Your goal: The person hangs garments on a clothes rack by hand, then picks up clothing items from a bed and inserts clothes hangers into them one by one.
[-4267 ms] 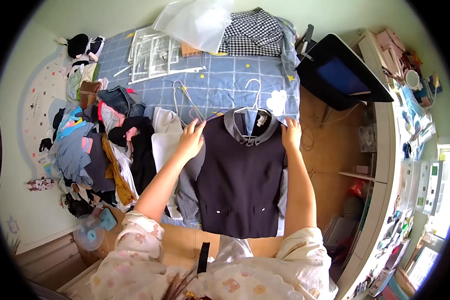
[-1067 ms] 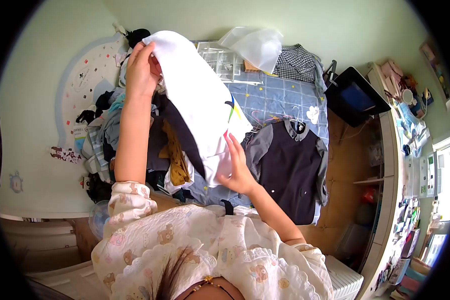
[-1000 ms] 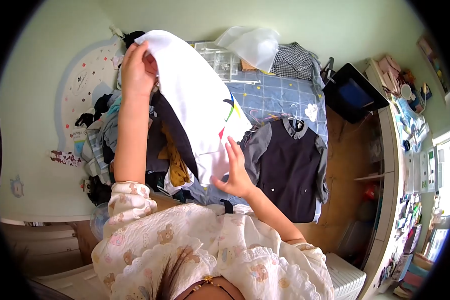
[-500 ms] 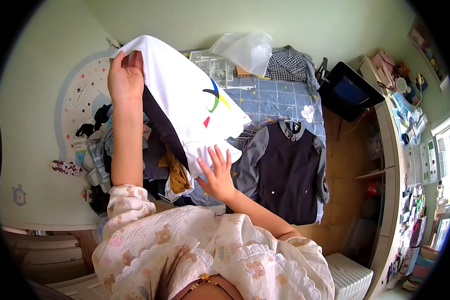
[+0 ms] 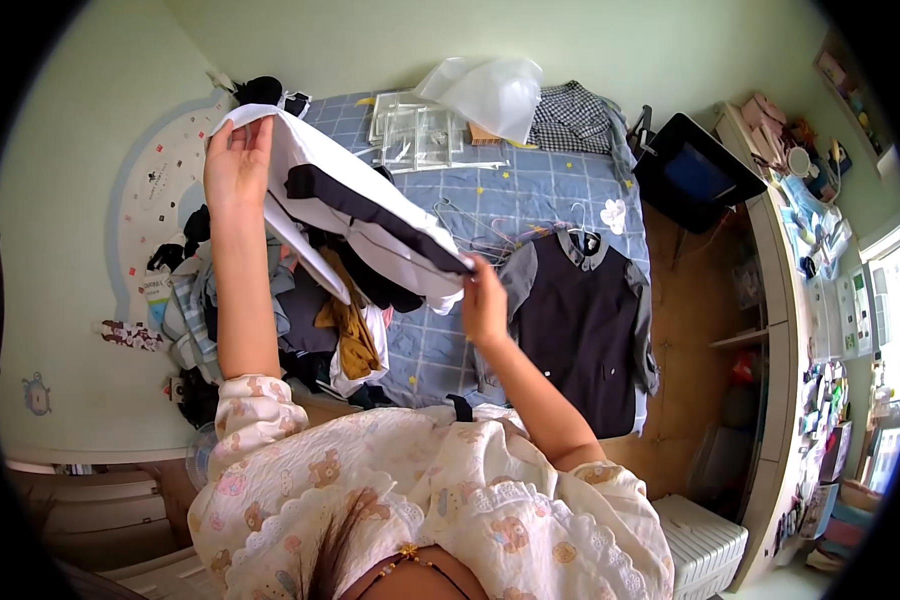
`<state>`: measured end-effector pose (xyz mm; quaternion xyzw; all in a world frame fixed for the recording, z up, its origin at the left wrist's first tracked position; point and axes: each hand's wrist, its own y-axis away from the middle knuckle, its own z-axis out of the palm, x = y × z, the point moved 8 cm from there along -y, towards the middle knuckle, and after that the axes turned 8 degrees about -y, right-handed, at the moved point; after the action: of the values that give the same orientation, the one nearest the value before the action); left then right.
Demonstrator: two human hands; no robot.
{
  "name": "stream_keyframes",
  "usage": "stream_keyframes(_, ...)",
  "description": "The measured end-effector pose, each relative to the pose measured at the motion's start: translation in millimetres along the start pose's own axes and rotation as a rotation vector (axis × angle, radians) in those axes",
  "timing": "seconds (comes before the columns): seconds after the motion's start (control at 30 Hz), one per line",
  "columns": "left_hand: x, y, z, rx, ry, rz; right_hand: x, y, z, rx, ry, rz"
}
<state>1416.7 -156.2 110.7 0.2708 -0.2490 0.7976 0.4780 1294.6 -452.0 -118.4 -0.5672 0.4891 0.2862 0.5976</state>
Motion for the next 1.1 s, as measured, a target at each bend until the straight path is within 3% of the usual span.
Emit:
stream_keyframes(0.03,-1.3,-4.2,-8.8,-0.007,-0.013,-0.007,7.8,-10.0,-10.1,0.032,0.001,0.070)
stream_keyframes(0.13,-6.1,-15.2,-39.7,0.025,-0.089,-0.027,5.9,-37.8,-46.0,0.228,-0.084,-0.045)
stream_keyframes(0.37,-27.3,-25.1,-119.4,0.043,-0.237,-0.161,-39.1,-85.1,-89.6,0.224,0.163,-0.259)
stream_keyframes(0.57,-33.6,5.8,-133.8,-0.074,-0.420,-0.227,-87.0,-121.7,-107.2,0.170,0.224,-0.338)
stream_keyframes(0.67,-36.6,24.7,-123.9,-0.216,-0.856,-0.139,-100.3,-128.9,-118.9,0.192,0.225,-0.370)
stream_keyframes(0.73,-31.4,35.0,-109.6,-0.392,-1.256,0.260,-96.9,-132.5,-127.4,0.204,0.137,-0.346)
stream_keyframes(0.83,-11.7,89.9,-44.2,-0.462,-1.581,1.034,-92.7,-133.4,-135.5,0.175,0.155,-0.334)
stream_keyframes(0.93,-38.9,104.6,-6.6,-0.847,-1.718,1.029,-95.4,-130.7,-136.5,0.158,0.160,-0.332)
stream_keyframes(1.07,-93.0,90.7,-22.1,-1.027,-1.736,0.751,-82.5,-133.1,-143.5,0.129,0.067,-0.284)
stream_keyframes(1.1,-91.9,95.4,-12.9,-0.999,-1.665,0.908,-78.6,-134.3,-146.7,0.124,0.050,-0.275)
